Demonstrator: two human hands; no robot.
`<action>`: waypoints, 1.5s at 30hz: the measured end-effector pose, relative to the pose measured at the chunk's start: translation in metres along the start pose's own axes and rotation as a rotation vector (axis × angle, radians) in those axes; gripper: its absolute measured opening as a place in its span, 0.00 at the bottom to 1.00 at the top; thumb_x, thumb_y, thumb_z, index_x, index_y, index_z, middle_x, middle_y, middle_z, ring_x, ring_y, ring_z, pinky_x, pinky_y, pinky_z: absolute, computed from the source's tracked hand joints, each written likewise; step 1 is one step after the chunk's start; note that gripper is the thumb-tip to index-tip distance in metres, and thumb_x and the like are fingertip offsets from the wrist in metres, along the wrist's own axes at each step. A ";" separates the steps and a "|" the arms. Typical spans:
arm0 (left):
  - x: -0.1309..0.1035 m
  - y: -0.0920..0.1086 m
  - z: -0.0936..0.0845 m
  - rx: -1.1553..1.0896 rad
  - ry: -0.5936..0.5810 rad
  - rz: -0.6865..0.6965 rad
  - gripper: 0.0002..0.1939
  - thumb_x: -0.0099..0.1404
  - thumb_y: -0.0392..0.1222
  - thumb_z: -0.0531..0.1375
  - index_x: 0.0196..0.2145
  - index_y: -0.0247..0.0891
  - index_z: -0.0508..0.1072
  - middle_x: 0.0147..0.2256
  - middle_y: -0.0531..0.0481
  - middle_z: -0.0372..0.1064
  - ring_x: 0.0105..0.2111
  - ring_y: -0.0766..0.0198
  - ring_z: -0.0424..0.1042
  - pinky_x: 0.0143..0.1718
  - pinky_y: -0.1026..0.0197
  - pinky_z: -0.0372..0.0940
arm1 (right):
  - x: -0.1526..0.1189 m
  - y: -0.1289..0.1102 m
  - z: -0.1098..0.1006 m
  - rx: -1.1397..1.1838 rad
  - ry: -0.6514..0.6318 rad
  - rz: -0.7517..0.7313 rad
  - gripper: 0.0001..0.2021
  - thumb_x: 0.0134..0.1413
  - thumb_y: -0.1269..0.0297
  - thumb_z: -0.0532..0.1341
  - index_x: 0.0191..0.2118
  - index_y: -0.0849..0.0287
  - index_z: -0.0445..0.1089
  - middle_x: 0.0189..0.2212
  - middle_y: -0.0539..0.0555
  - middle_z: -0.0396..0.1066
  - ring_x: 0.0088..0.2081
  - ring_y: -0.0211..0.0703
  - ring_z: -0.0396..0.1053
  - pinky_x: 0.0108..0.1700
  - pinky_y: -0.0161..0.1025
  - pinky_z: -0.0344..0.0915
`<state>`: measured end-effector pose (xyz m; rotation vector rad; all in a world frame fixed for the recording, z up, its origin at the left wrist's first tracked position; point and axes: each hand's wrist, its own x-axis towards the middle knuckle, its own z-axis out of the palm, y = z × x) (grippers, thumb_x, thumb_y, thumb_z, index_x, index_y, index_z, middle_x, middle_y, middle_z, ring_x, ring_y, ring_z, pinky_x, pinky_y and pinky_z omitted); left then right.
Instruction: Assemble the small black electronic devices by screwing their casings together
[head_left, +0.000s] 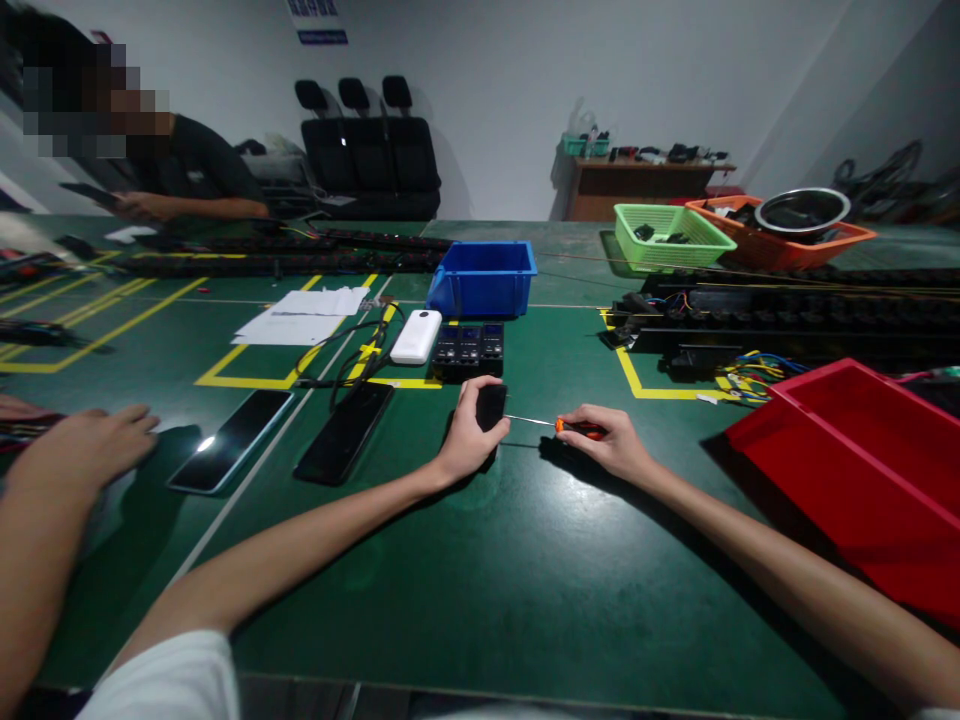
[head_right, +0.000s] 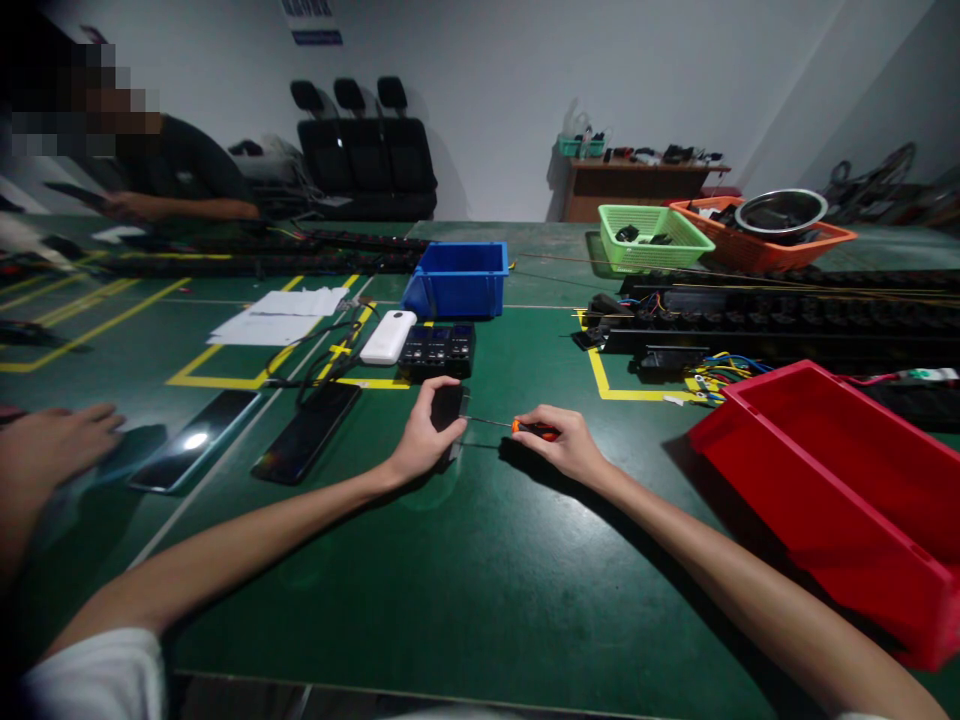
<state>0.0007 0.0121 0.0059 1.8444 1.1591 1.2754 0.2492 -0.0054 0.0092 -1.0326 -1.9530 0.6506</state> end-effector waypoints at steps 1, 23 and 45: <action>0.000 0.000 0.000 0.002 0.000 0.000 0.25 0.58 0.35 0.61 0.52 0.43 0.62 0.49 0.46 0.62 0.50 0.57 0.66 0.54 0.53 0.61 | 0.000 0.000 0.000 -0.004 -0.004 0.000 0.10 0.54 0.59 0.66 0.38 0.60 0.76 0.33 0.55 0.77 0.33 0.42 0.73 0.36 0.37 0.67; 0.000 0.002 -0.001 -0.001 -0.017 -0.017 0.25 0.58 0.36 0.61 0.53 0.43 0.62 0.49 0.46 0.62 0.51 0.57 0.65 0.54 0.53 0.61 | -0.004 0.005 0.002 -0.173 0.011 -0.118 0.08 0.56 0.60 0.64 0.36 0.59 0.70 0.32 0.56 0.74 0.33 0.43 0.72 0.36 0.39 0.68; -0.001 0.001 -0.001 -0.005 -0.015 -0.020 0.25 0.58 0.36 0.61 0.53 0.43 0.61 0.50 0.46 0.61 0.51 0.57 0.65 0.54 0.52 0.60 | -0.002 0.002 0.001 -0.172 0.012 -0.145 0.10 0.58 0.57 0.63 0.39 0.59 0.74 0.31 0.55 0.75 0.31 0.42 0.71 0.34 0.38 0.66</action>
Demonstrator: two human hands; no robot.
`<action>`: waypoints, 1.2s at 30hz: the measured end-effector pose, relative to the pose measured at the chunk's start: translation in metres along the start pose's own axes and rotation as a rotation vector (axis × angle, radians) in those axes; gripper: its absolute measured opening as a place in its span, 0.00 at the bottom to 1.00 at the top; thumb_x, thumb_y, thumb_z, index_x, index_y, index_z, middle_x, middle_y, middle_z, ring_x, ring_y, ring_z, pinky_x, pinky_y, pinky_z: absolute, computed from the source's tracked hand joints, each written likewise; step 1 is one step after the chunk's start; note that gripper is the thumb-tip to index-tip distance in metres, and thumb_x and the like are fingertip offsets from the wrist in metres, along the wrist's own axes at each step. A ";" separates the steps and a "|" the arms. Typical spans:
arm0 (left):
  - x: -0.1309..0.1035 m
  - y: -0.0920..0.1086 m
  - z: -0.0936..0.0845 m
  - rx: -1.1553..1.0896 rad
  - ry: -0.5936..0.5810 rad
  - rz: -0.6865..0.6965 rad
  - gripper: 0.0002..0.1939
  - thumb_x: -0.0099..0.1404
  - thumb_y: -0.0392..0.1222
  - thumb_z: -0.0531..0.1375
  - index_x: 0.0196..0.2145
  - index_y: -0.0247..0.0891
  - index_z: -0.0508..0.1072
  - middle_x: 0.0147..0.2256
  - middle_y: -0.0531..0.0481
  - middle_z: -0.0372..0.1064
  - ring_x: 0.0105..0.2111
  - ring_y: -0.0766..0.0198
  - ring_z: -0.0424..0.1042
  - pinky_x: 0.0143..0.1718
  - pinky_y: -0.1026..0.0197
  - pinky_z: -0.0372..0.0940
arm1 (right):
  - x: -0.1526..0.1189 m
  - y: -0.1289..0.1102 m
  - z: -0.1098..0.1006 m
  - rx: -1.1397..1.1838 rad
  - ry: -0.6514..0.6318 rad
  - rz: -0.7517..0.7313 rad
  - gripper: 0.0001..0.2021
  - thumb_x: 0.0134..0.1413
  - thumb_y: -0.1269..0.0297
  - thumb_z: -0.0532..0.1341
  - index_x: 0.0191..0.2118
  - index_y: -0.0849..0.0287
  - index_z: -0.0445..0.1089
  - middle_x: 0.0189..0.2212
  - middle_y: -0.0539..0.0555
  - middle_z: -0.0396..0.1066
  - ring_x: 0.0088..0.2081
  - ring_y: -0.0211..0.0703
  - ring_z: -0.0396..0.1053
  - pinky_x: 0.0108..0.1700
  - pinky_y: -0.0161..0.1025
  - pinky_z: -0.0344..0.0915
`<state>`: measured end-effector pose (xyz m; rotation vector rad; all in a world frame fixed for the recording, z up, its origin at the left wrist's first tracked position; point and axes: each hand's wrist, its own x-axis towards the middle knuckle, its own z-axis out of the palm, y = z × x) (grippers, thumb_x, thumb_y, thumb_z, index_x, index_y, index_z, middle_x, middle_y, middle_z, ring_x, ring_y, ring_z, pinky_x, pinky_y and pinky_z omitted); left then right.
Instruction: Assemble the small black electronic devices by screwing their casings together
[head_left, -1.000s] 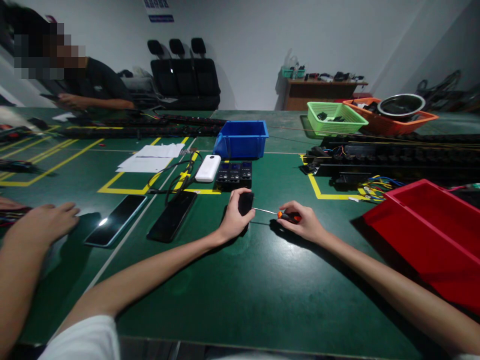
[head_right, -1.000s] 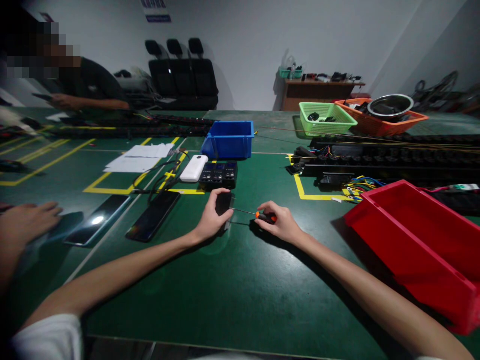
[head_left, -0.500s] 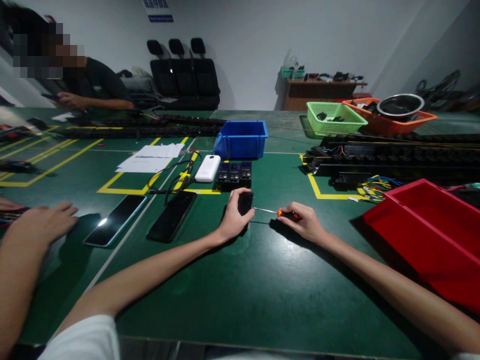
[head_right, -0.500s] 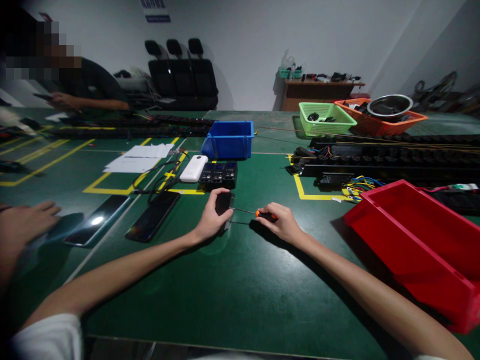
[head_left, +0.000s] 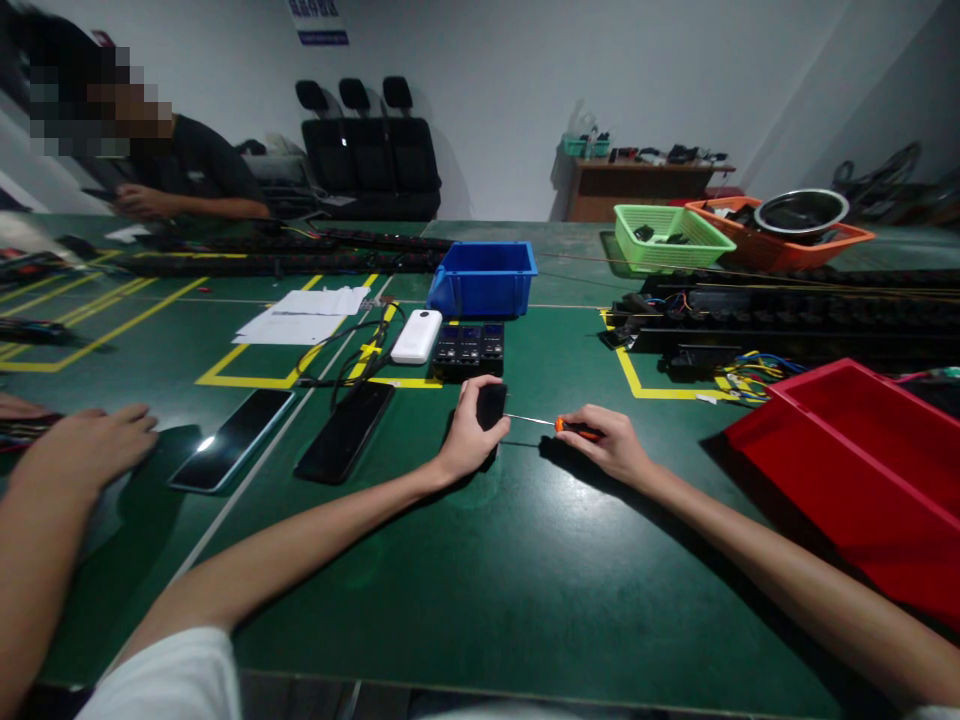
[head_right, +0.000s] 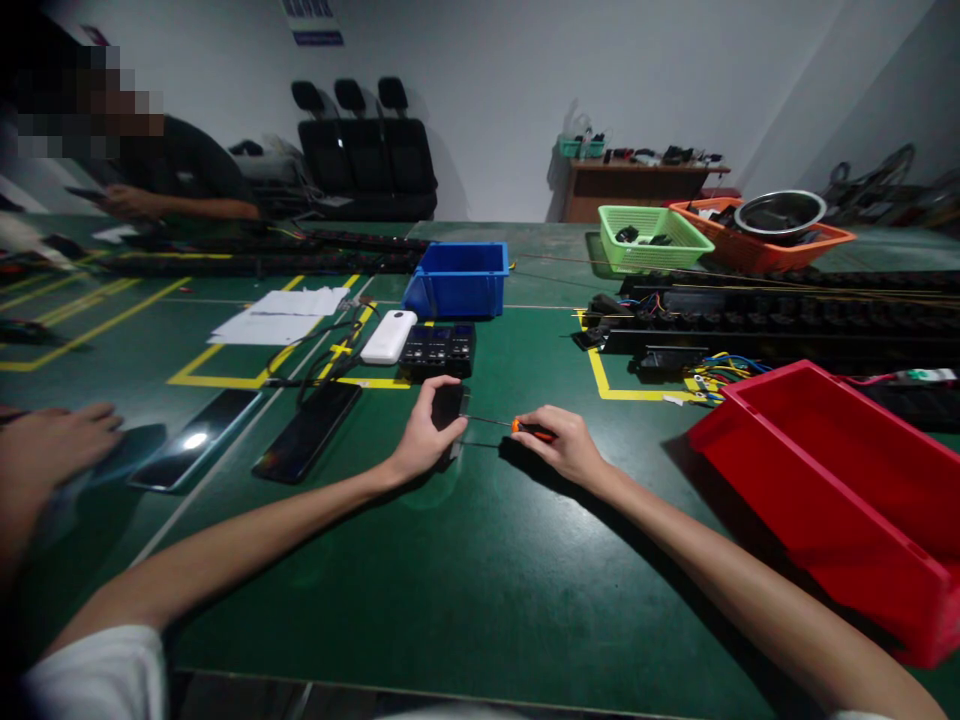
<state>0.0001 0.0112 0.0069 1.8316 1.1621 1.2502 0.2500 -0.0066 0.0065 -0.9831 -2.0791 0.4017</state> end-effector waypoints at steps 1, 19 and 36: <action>0.000 0.000 0.000 0.000 0.000 0.000 0.25 0.58 0.36 0.61 0.53 0.43 0.61 0.50 0.46 0.61 0.51 0.57 0.65 0.54 0.52 0.60 | 0.000 0.000 0.000 -0.002 0.000 -0.002 0.10 0.58 0.57 0.63 0.39 0.58 0.74 0.31 0.56 0.75 0.31 0.42 0.71 0.34 0.38 0.66; 0.000 0.002 0.000 0.005 -0.011 0.005 0.24 0.59 0.36 0.61 0.52 0.43 0.61 0.49 0.46 0.61 0.50 0.57 0.65 0.54 0.52 0.61 | -0.002 0.001 0.005 -0.054 0.076 -0.045 0.08 0.56 0.62 0.64 0.41 0.58 0.72 0.33 0.56 0.76 0.34 0.44 0.73 0.36 0.40 0.69; 0.000 0.000 0.000 -0.008 0.007 -0.005 0.25 0.58 0.36 0.61 0.52 0.43 0.62 0.49 0.47 0.62 0.50 0.57 0.66 0.54 0.52 0.61 | 0.000 -0.001 0.000 -0.078 0.038 -0.075 0.09 0.58 0.60 0.63 0.41 0.58 0.75 0.31 0.57 0.75 0.32 0.44 0.69 0.34 0.41 0.66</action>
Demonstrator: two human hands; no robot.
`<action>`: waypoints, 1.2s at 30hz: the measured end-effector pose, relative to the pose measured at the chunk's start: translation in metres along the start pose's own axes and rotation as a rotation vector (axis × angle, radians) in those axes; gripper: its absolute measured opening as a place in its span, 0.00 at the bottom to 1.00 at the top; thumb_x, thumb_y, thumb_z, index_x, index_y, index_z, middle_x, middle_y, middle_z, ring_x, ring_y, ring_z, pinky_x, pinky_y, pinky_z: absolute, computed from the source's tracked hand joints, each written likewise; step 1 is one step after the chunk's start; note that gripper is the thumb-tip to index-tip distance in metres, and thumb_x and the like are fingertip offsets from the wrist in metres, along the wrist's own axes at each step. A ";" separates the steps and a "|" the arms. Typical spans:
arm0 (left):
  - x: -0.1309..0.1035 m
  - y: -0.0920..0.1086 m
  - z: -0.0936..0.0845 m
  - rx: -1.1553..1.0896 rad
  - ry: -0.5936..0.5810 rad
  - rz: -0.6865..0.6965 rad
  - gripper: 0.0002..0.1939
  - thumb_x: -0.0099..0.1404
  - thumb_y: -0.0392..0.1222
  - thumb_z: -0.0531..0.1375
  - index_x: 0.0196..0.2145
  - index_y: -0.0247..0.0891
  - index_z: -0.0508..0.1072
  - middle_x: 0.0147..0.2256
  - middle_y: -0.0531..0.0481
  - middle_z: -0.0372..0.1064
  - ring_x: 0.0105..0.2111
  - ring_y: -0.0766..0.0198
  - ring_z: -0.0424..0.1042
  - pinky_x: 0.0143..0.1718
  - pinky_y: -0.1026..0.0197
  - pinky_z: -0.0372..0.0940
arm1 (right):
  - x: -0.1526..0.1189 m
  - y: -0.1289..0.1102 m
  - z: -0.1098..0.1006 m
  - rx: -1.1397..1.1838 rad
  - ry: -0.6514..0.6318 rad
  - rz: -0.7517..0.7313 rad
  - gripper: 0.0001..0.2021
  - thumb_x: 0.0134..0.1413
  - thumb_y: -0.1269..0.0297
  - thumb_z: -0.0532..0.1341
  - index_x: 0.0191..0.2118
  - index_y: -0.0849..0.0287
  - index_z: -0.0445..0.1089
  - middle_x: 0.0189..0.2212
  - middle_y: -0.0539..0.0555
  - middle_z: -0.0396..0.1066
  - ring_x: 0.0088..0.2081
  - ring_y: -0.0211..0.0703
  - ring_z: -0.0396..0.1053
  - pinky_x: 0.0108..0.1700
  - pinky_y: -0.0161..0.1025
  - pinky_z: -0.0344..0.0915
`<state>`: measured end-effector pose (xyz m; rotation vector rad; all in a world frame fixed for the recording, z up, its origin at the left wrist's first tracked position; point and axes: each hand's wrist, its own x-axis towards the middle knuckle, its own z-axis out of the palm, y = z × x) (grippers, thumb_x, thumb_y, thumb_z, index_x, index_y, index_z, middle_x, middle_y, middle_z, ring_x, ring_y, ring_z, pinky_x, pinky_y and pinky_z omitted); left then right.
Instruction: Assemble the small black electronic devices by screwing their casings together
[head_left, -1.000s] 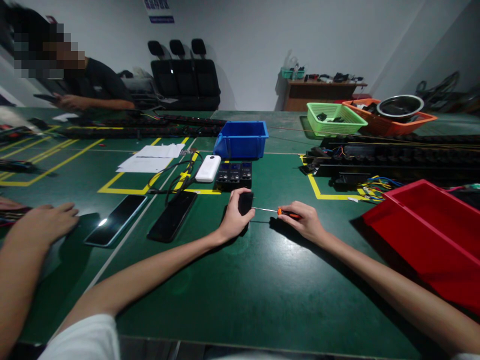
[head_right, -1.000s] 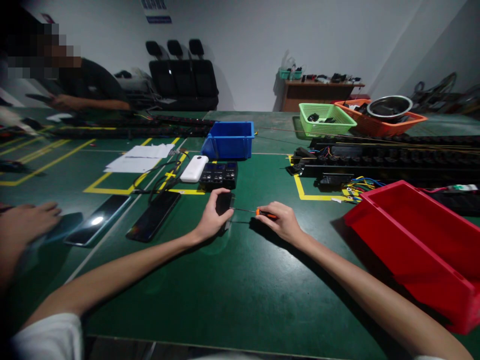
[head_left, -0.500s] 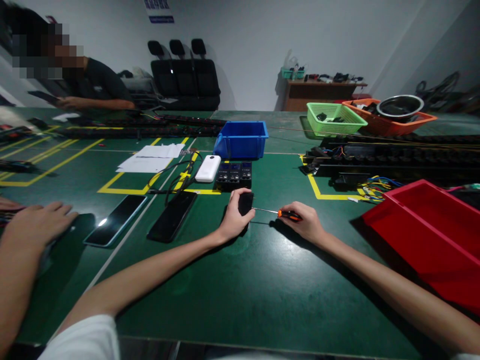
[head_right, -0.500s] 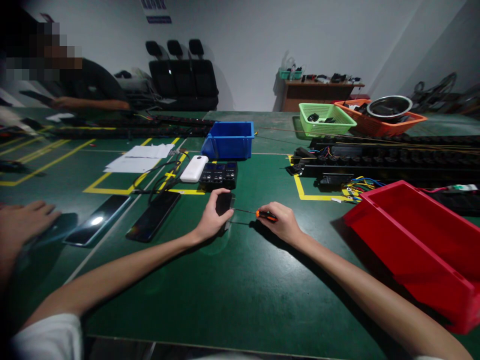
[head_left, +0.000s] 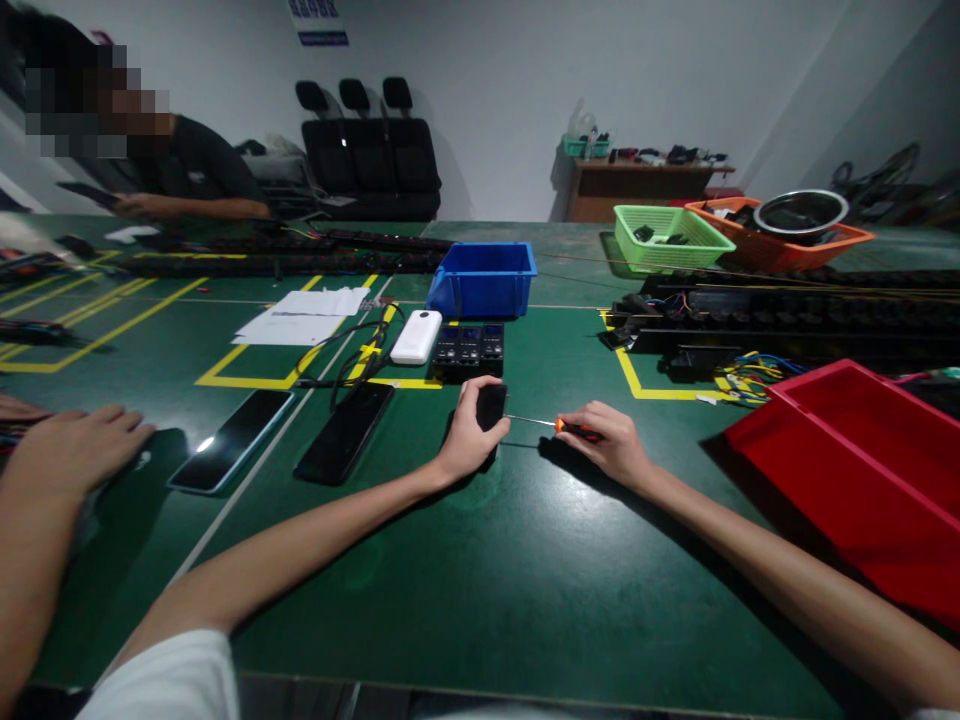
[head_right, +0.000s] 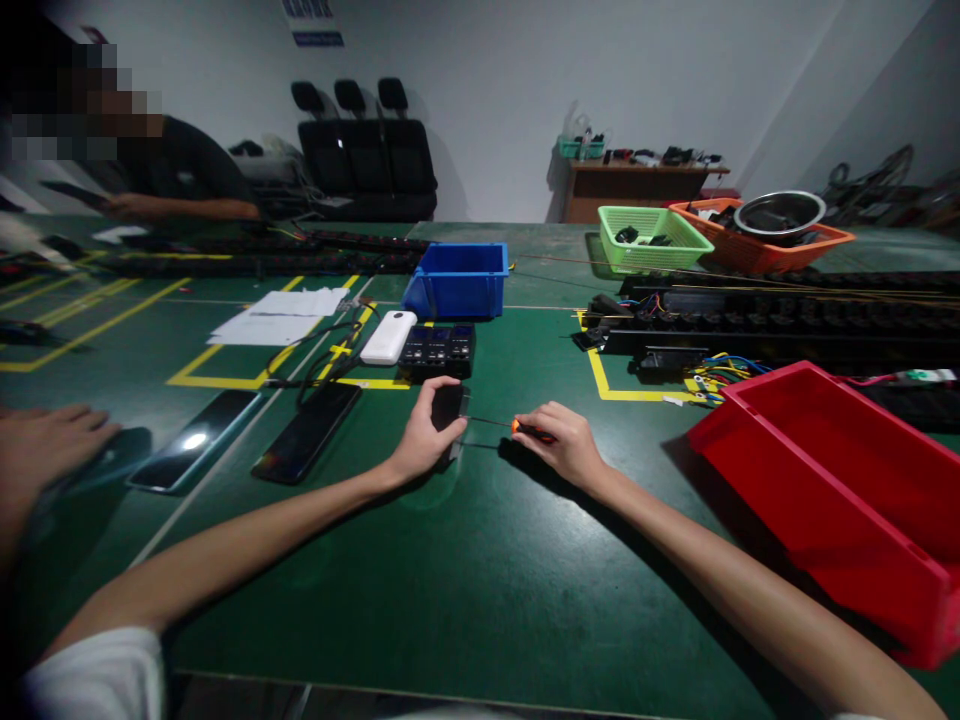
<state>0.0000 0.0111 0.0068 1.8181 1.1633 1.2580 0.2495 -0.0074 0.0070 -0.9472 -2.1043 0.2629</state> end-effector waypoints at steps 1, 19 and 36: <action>0.000 0.000 0.000 0.001 0.000 0.000 0.25 0.58 0.36 0.61 0.52 0.43 0.62 0.49 0.47 0.62 0.50 0.57 0.66 0.54 0.52 0.61 | 0.000 0.000 0.000 -0.004 -0.005 0.001 0.09 0.59 0.60 0.63 0.41 0.58 0.75 0.31 0.57 0.75 0.32 0.44 0.69 0.34 0.41 0.66; 0.001 0.000 -0.001 0.028 -0.023 0.004 0.25 0.58 0.36 0.61 0.53 0.42 0.61 0.50 0.46 0.61 0.51 0.56 0.65 0.55 0.52 0.60 | -0.003 0.004 0.005 0.027 0.019 0.004 0.11 0.56 0.62 0.65 0.43 0.60 0.72 0.34 0.56 0.77 0.33 0.42 0.75 0.35 0.37 0.70; 0.001 0.000 0.000 0.021 -0.008 0.011 0.24 0.59 0.36 0.61 0.53 0.43 0.62 0.49 0.46 0.61 0.51 0.57 0.65 0.54 0.53 0.61 | -0.001 0.003 0.003 0.017 0.027 -0.058 0.06 0.57 0.65 0.64 0.40 0.60 0.73 0.32 0.57 0.75 0.32 0.42 0.70 0.33 0.39 0.67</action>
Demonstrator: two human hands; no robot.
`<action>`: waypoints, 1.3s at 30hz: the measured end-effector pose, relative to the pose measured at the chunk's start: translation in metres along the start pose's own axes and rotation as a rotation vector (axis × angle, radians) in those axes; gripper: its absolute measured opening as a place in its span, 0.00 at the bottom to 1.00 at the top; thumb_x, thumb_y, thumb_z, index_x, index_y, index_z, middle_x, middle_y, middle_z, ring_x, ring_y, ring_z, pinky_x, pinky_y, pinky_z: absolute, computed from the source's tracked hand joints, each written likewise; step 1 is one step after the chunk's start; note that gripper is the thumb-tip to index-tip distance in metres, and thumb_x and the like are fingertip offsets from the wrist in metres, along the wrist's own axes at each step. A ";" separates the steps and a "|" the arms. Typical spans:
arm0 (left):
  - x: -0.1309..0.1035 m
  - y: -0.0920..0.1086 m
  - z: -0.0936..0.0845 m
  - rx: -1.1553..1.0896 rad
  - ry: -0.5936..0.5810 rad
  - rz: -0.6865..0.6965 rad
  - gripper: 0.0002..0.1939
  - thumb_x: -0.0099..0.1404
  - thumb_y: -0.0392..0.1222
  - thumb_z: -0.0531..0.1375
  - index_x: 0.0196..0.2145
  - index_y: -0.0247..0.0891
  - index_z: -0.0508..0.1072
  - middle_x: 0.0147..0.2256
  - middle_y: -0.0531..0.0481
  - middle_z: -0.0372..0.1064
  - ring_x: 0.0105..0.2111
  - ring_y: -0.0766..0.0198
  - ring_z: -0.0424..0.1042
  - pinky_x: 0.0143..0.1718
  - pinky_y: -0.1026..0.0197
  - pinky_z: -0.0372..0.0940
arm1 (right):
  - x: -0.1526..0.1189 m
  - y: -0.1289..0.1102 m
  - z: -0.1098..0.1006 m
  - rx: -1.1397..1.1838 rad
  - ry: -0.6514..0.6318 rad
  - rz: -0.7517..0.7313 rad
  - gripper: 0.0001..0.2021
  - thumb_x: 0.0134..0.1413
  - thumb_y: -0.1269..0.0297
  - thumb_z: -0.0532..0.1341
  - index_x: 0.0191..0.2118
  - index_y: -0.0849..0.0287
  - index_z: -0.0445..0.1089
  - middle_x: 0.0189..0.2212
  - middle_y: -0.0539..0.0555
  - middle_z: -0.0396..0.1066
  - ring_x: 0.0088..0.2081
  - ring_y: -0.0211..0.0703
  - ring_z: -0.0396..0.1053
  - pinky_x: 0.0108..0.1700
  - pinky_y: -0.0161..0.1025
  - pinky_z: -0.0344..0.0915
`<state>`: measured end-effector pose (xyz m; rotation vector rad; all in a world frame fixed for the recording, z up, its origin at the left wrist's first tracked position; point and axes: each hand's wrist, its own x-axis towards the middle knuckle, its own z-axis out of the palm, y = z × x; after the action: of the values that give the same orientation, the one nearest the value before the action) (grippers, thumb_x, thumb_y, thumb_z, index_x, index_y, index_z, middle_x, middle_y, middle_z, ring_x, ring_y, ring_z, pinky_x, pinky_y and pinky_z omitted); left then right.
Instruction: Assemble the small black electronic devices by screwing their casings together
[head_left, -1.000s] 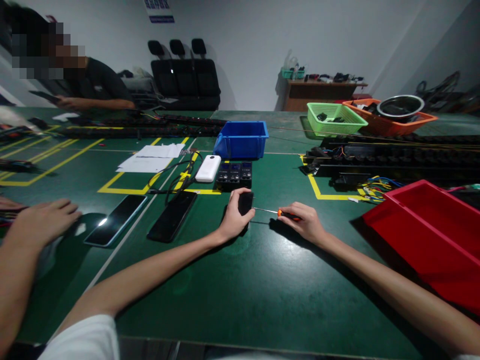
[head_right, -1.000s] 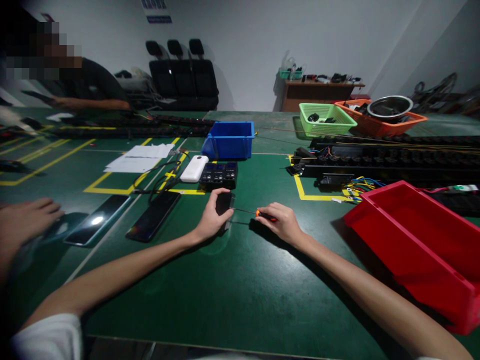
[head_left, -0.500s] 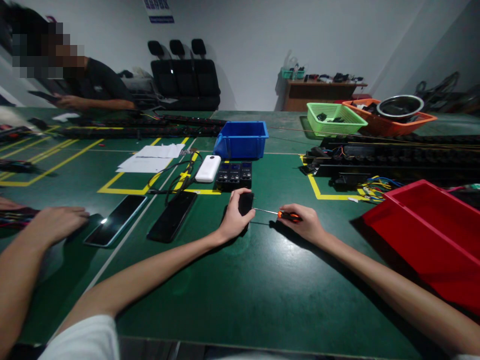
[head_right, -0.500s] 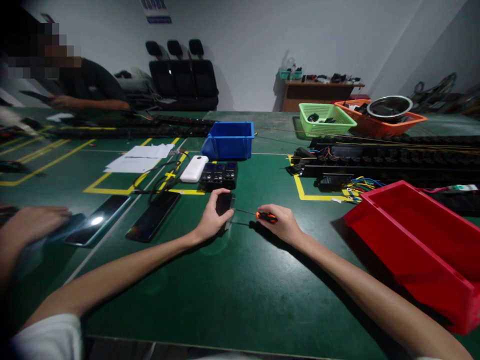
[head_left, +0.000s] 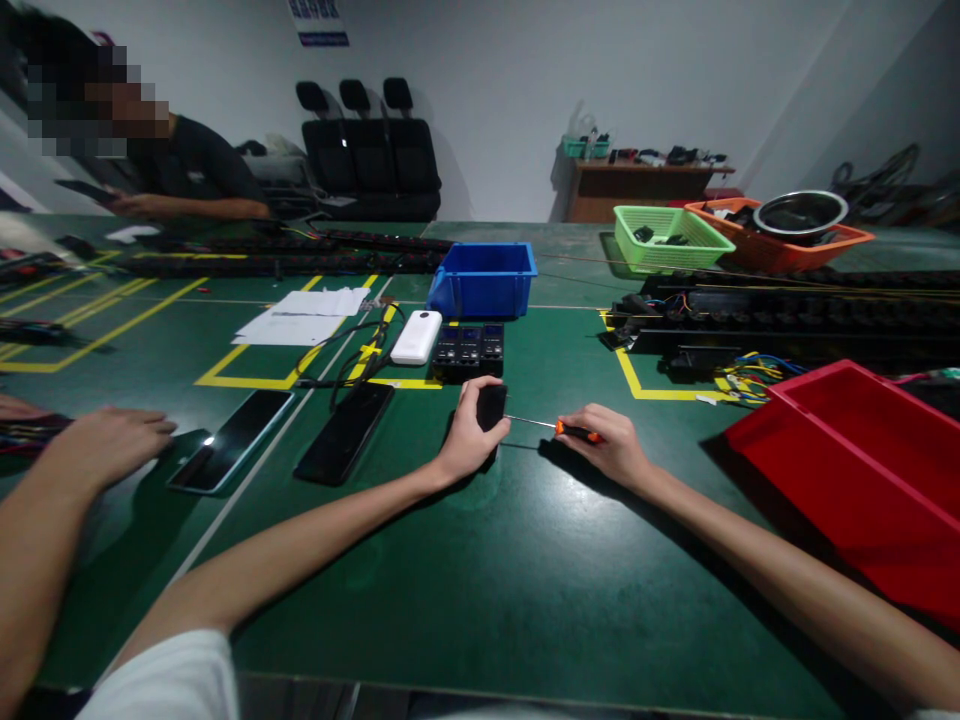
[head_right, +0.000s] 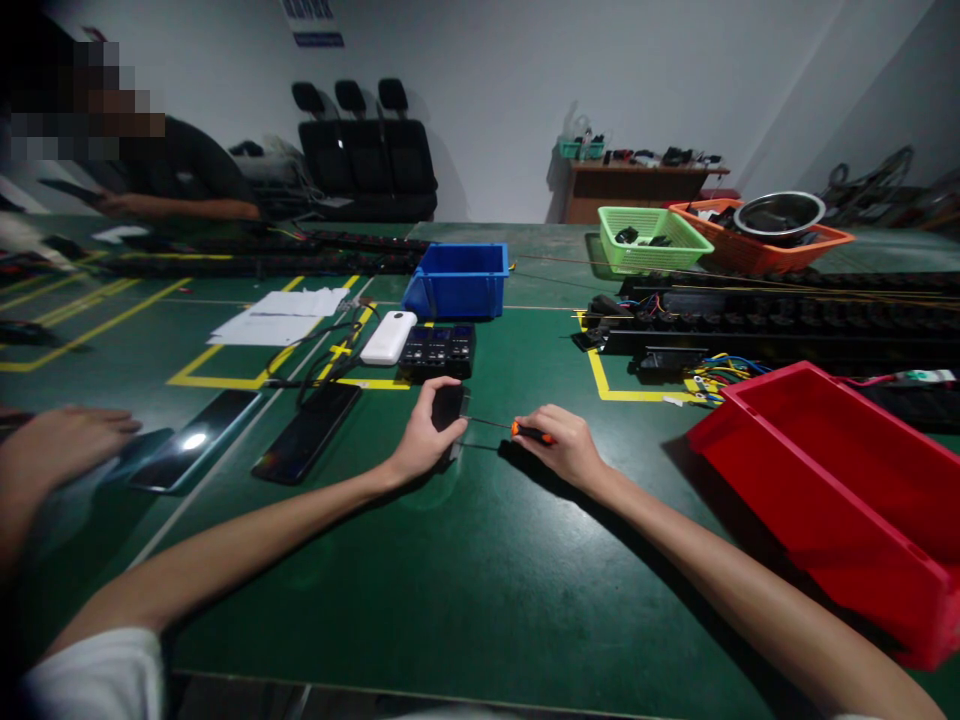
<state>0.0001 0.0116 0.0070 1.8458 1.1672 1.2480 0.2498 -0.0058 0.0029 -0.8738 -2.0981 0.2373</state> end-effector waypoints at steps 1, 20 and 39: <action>0.000 0.000 0.000 0.001 -0.001 0.001 0.24 0.59 0.36 0.61 0.53 0.43 0.62 0.49 0.46 0.61 0.51 0.57 0.65 0.54 0.53 0.61 | 0.000 0.000 0.000 -0.002 0.002 -0.003 0.06 0.57 0.65 0.64 0.40 0.60 0.73 0.31 0.57 0.75 0.32 0.42 0.70 0.33 0.39 0.67; 0.000 0.001 0.000 -0.004 -0.004 -0.006 0.24 0.59 0.36 0.61 0.52 0.43 0.61 0.49 0.46 0.61 0.50 0.57 0.65 0.54 0.53 0.61 | -0.001 -0.001 0.001 -0.082 -0.067 0.013 0.09 0.60 0.61 0.62 0.41 0.61 0.74 0.28 0.56 0.74 0.28 0.39 0.69 0.31 0.36 0.65; 0.000 0.000 0.000 0.005 0.004 0.001 0.25 0.58 0.36 0.61 0.52 0.43 0.62 0.49 0.46 0.62 0.49 0.57 0.65 0.53 0.53 0.61 | -0.003 0.000 0.002 -0.106 -0.026 -0.032 0.05 0.59 0.63 0.62 0.39 0.58 0.72 0.32 0.57 0.75 0.33 0.43 0.71 0.34 0.38 0.67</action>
<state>0.0001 0.0111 0.0071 1.8487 1.1724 1.2512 0.2495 -0.0073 -0.0006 -0.9032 -2.1633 0.1225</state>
